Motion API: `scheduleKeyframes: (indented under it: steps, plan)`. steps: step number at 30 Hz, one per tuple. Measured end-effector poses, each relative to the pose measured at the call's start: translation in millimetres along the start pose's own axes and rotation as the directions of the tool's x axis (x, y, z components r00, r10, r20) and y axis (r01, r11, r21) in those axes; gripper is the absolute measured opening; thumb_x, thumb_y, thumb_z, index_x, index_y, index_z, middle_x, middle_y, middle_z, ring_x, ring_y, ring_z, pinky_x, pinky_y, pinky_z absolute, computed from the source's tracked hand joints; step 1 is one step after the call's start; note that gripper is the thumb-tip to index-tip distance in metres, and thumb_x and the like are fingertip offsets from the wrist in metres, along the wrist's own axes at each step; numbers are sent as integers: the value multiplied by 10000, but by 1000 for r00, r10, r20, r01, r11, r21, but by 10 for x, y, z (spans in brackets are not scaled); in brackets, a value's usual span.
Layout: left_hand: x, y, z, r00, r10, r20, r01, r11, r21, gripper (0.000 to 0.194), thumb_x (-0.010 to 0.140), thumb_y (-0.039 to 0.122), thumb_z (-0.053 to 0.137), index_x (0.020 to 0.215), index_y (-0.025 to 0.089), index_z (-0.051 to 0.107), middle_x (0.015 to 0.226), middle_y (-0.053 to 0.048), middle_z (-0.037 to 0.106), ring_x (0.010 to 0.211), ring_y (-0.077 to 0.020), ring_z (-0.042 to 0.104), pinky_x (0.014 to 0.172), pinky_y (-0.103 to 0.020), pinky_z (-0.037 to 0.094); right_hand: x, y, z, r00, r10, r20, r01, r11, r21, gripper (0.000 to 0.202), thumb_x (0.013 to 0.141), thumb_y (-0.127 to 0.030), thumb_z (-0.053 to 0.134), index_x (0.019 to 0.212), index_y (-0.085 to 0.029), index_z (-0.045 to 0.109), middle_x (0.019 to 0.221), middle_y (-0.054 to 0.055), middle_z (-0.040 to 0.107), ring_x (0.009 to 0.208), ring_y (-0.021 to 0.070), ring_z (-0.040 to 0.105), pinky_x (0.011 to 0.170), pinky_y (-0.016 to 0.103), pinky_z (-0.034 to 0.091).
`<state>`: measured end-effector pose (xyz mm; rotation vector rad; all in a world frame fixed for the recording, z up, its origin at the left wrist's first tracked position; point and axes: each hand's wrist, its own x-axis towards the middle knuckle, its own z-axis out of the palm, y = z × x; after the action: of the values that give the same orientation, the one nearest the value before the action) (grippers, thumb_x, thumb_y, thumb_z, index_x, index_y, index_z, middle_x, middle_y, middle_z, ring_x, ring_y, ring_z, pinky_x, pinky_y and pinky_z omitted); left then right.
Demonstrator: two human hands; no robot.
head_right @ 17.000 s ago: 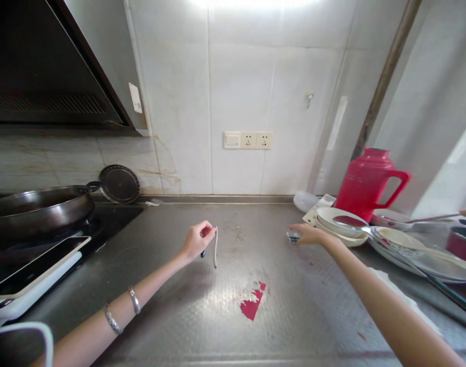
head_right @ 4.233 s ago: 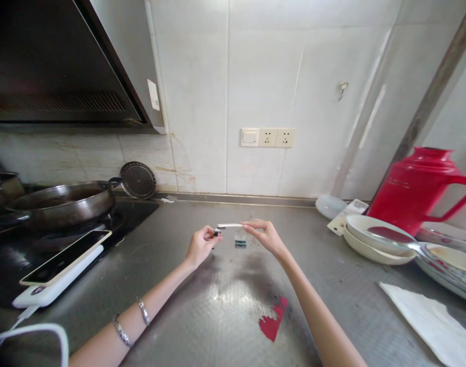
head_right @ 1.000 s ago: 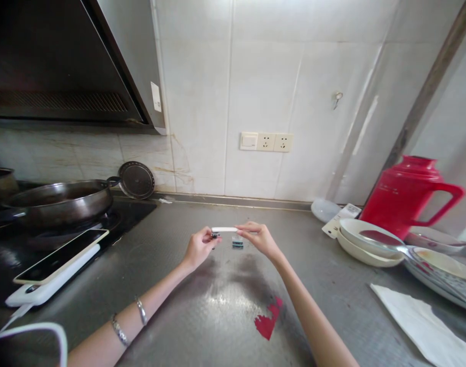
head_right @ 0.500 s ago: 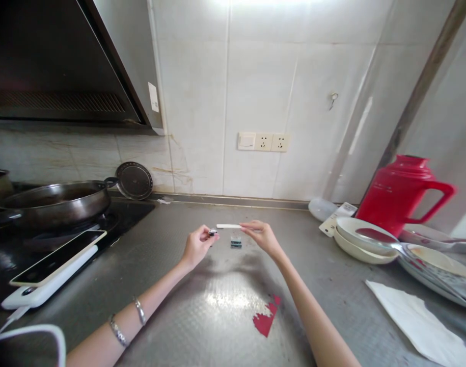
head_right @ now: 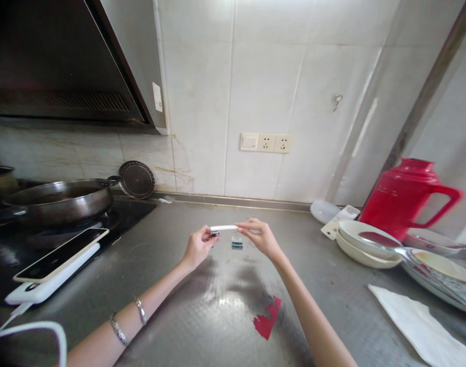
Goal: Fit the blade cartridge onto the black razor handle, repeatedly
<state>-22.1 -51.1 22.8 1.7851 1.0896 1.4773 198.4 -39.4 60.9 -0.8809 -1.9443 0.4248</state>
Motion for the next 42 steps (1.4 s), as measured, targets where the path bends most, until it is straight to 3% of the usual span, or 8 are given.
scheduleKeyframes:
  steps: [3, 7, 13, 18, 23, 28, 35, 42]
  plan:
    - [10, -9, -3, 1000, 4, -9, -4, 1000, 5, 178, 707, 298, 629, 664, 173, 510, 669, -16, 669, 614, -139, 634, 559, -197, 448, -3, -6, 11, 1000, 19, 19, -20, 1000, 13, 308, 787, -440, 571, 961, -225, 707, 821, 59, 667, 748, 176, 585, 688, 279, 447]
    - [24, -25, -7, 1000, 3, -22, -3, 1000, -8, 171, 711, 313, 628, 696, 172, 532, 700, -31, 678, 647, -150, 645, 583, -208, 462, -13, 13, 7, 997, 64, -39, -62, 997, 34, 304, 779, -436, 581, 955, -223, 709, 814, 58, 669, 759, 182, 586, 703, 289, 444]
    - [27, -39, -11, 1000, 7, -29, -6, 1000, 9, 168, 702, 303, 633, 675, 176, 526, 667, -15, 672, 607, -138, 633, 557, -201, 455, -10, 21, 59, 999, 43, 14, -44, 998, 51, 294, 778, -431, 584, 949, -227, 710, 822, 55, 667, 752, 175, 586, 689, 281, 450]
    - [30, -36, -19, 999, 3, -33, -3, 1000, 6, 180, 717, 324, 622, 695, 175, 525, 694, -22, 680, 636, -143, 643, 562, -199, 456, -15, 33, 45, 997, 69, -37, -68, 997, 27, 303, 776, -435, 584, 948, -221, 711, 808, 58, 673, 754, 182, 587, 706, 291, 446]
    - [26, -10, -17, 1000, 12, -20, -12, 1000, 17, 182, 710, 308, 630, 672, 176, 511, 682, -20, 675, 616, -142, 640, 558, -200, 461, -8, -2, 70, 999, 45, 17, -46, 997, 54, 297, 782, -429, 582, 961, -227, 706, 877, 65, 675, 801, 188, 594, 721, 292, 449]
    - [36, 18, -25, 998, 15, -68, -15, 1000, 4, 184, 721, 334, 625, 704, 174, 536, 711, -26, 672, 683, -156, 656, 598, -211, 483, -26, 34, 9, 994, 88, -59, -87, 996, 17, 312, 784, -441, 572, 961, -222, 707, 842, 59, 679, 778, 187, 594, 728, 298, 448]
    - [36, 30, -32, 999, 23, -42, -21, 999, 39, 172, 716, 309, 632, 678, 180, 525, 693, -12, 676, 654, -148, 652, 600, -210, 484, 4, -137, 66, 999, 11, -37, -10, 1000, 27, 290, 787, -428, 578, 966, -238, 704, 836, 56, 666, 774, 180, 587, 712, 289, 448]
    - [36, 63, -38, 998, 32, -51, -32, 999, 8, 136, 715, 288, 636, 703, 178, 556, 731, -20, 684, 709, -158, 662, 653, -229, 500, -15, -92, 26, 994, 76, -75, -71, 996, 60, 288, 786, -421, 581, 949, -222, 710, 854, 63, 673, 783, 187, 576, 725, 302, 433]
